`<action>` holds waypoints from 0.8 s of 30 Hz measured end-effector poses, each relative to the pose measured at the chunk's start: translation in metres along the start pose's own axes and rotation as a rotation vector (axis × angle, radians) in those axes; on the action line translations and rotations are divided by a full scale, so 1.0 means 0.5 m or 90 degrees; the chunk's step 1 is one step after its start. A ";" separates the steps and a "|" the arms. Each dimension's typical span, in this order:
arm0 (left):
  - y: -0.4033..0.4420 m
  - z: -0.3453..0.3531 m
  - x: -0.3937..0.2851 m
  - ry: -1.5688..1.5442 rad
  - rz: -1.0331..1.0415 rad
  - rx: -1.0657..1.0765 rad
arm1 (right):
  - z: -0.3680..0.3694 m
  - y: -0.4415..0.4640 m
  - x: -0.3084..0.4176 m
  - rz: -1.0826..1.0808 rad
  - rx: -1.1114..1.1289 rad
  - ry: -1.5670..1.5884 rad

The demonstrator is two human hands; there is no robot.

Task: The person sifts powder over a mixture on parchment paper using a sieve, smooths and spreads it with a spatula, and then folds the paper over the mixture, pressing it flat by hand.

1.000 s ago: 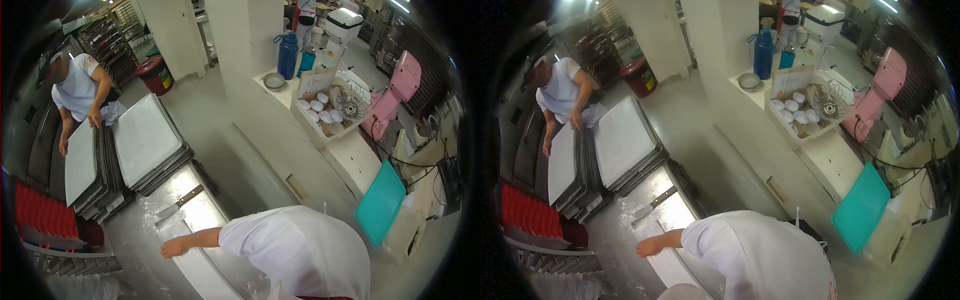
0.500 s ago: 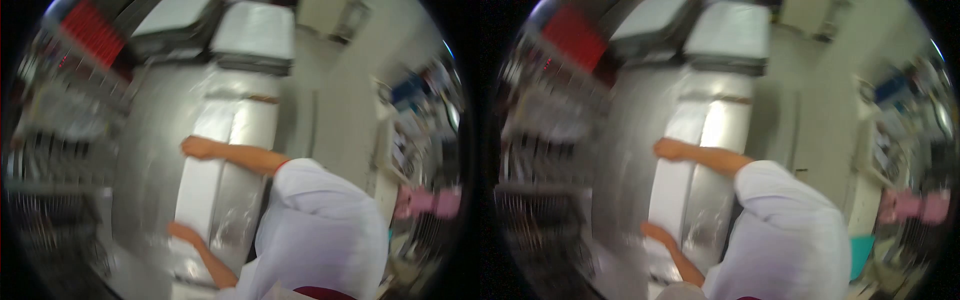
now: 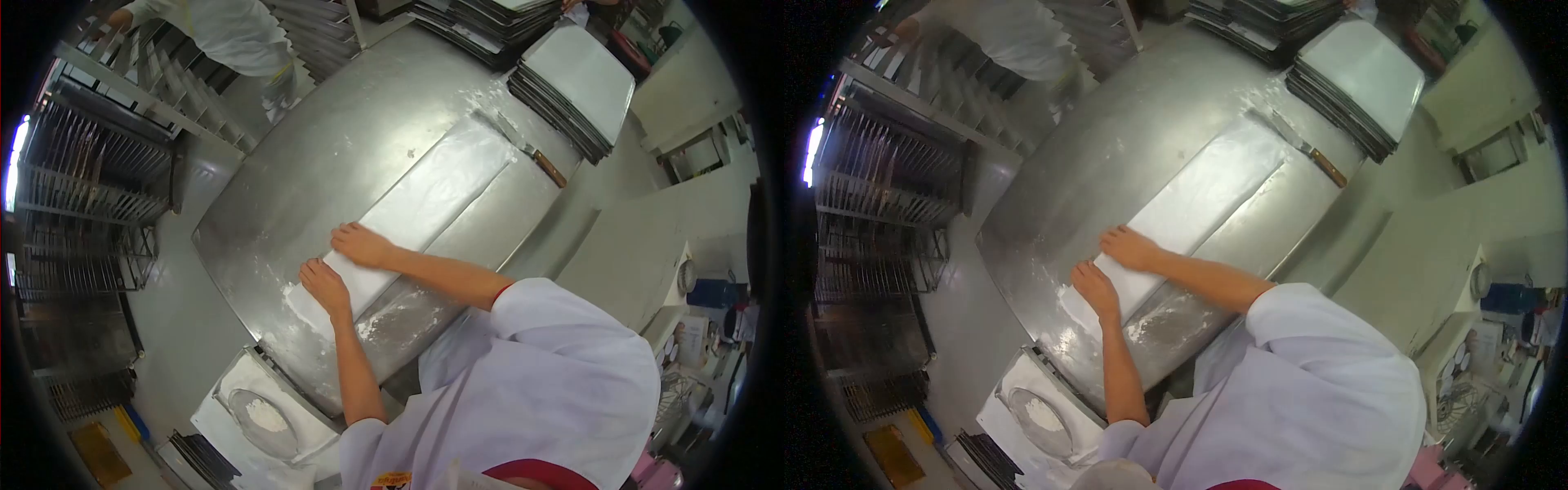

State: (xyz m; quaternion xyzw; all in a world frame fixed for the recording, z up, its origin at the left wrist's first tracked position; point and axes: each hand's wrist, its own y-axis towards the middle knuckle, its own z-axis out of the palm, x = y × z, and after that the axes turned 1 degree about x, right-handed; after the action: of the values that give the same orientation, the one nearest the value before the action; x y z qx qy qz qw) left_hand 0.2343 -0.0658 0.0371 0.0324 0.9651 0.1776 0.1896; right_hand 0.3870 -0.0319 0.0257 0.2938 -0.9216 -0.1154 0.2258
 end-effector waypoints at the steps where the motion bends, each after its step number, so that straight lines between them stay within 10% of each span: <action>1: 0.000 -0.001 -0.002 0.001 -0.005 -0.003 | -0.024 -0.013 -0.022 -0.006 0.002 0.001; 22: -0.051 0.060 -0.096 0.169 -0.042 -0.068 | -0.269 -0.230 -0.441 0.156 -0.064 0.083; 24: -0.046 0.092 -0.270 -0.091 0.099 0.150 | -0.279 -0.231 -0.435 0.158 -0.054 0.106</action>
State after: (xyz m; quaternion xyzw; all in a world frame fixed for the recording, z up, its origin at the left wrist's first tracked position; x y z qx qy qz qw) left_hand 0.3768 -0.0895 0.0371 0.1412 0.9579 0.0747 0.2387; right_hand 0.6686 -0.0063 0.0316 0.1763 -0.9234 -0.1004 0.3257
